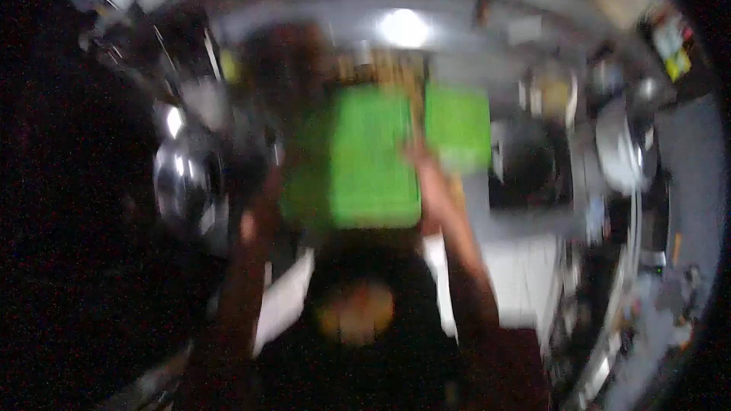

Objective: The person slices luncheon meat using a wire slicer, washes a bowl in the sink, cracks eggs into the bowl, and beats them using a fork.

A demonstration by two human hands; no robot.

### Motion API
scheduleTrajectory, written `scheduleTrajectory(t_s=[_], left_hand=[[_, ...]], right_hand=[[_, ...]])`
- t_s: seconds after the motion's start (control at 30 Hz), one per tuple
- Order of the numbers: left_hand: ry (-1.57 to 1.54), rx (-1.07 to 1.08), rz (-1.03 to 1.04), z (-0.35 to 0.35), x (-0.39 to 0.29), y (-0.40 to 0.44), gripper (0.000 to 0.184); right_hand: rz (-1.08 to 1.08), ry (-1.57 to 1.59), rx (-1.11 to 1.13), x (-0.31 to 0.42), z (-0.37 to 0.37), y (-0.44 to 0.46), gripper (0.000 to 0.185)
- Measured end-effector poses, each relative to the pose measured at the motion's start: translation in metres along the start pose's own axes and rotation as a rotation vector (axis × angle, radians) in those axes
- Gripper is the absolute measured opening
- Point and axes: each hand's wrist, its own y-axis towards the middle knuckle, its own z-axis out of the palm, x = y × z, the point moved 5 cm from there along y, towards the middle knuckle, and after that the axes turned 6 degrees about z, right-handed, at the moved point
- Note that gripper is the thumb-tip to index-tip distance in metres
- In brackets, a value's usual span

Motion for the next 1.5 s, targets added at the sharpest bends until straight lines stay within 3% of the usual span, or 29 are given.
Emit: scheduleTrajectory(t_s=[0.03, 0.07, 0.13, 0.2, 0.27, 0.3, 0.37, 0.47, 0.53, 0.63, 0.73, 0.8, 0.9, 1.0, 1.07, 1.17, 1.23, 1.33, 1.43, 1.5], left_hand=[[-0.006, 0.012, -0.027, 0.007, -0.009, -0.005, 0.047], [0.005, 0.022, -0.007, 0.008, -0.013, 0.008, 0.046], [0.0, 0.043, 0.026, 0.012, -0.01, 0.025, 0.046], [-0.001, 0.069, -0.005, 0.027, -0.022, 0.027, 0.046], [-0.001, 0.065, 0.01, 0.029, -0.018, 0.039, 0.045], [0.005, 0.06, 0.041, 0.035, -0.018, 0.039, 0.045], [0.0, 0.066, 0.035, 0.041, -0.02, 0.034, 0.045], [-0.013, 0.049, 0.091, 0.039, -0.028, 0.041, 0.044], [0.003, 0.068, 0.056, 0.031, -0.022, 0.031, 0.045], [0.008, 0.064, 0.096, 0.022, -0.039, 0.046, 0.046], [-0.01, 0.064, 0.037, -0.001, -0.044, 0.054, 0.047], [0.015, 0.056, 0.087, 0.006, -0.033, 0.051, 0.048], [0.008, 0.039, 0.041, 0.021, -0.029, 0.035, 0.049], [0.014, 0.034, 0.082, 0.023, -0.02, 0.041, 0.05], [-0.008, 0.01, 0.013, 0.019, -0.023, 0.029, 0.05], [0.001, 0.02, 0.091, 0.016, -0.024, 0.052, 0.051], [-0.016, 0.017, 0.034, 0.025, -0.021, 0.046, 0.052], [-0.025, 0.017, 0.083, 0.008, -0.024, 0.059, 0.053], [-0.051, -0.005, -0.009, -0.018, -0.03, 0.058, 0.054], [-0.035, -0.03, 0.071, -0.022, -0.027, 0.058, 0.055]], right_hand=[[0.14, 0.003, -0.033, -0.013, 0.002, -0.039, 0.069], [0.023, -0.011, -0.04, 0.012, 0.003, 0.024, 0.07], [-0.007, 0.02, 0.029, 0.044, -0.016, 0.098, 0.073], [0.511, 0.258, 0.093, -0.032, -0.027, 0.019, 0.079], [0.112, 0.107, -0.082, 0.028, -0.017, 0.089, 0.084], [0.192, 0.094, -0.087, 0.01, -0.046, 0.144, 0.084], [0.445, 0.08, -0.144, -0.121, -0.082, 0.054, 0.087], [0.072, 0.087, -0.064, -0.012, -0.055, 0.112, 0.086], [0.189, 0.06, -0.062, -0.035, -0.055, 0.09, 0.085], [0.036, 0.085, -0.018, 0.014, -0.032, 0.15, 0.084], [0.149, 0.057, 0.005, 0.008, 0.001, 0.137, 0.082], [0.04, 0.082, 0.033, 0.019, -0.01, 0.155, 0.081], [0.137, 0.062, 0.057, 0.013, -0.018, 0.12, 0.08], [0.028, 0.071, 0.086, 0.028, -0.028, 0.147, 0.079], [0.141, 0.063, 0.057, 0.019, -0.023, 0.121, 0.078], [0.021, 0.086, 0.084, 0.031, -0.029, 0.162, 0.077], [0.157, 0.064, 0.074, 0.011, -0.03, 0.118, 0.076], [0.008, 0.079, 0.128, 0.054, -0.009, 0.181, 0.075], [0.196, 0.063, 0.114, 0.03, 0.025, 0.165, 0.073], [0.079, 0.078, 0.173, 0.035, 0.028, 0.191, 0.072]])
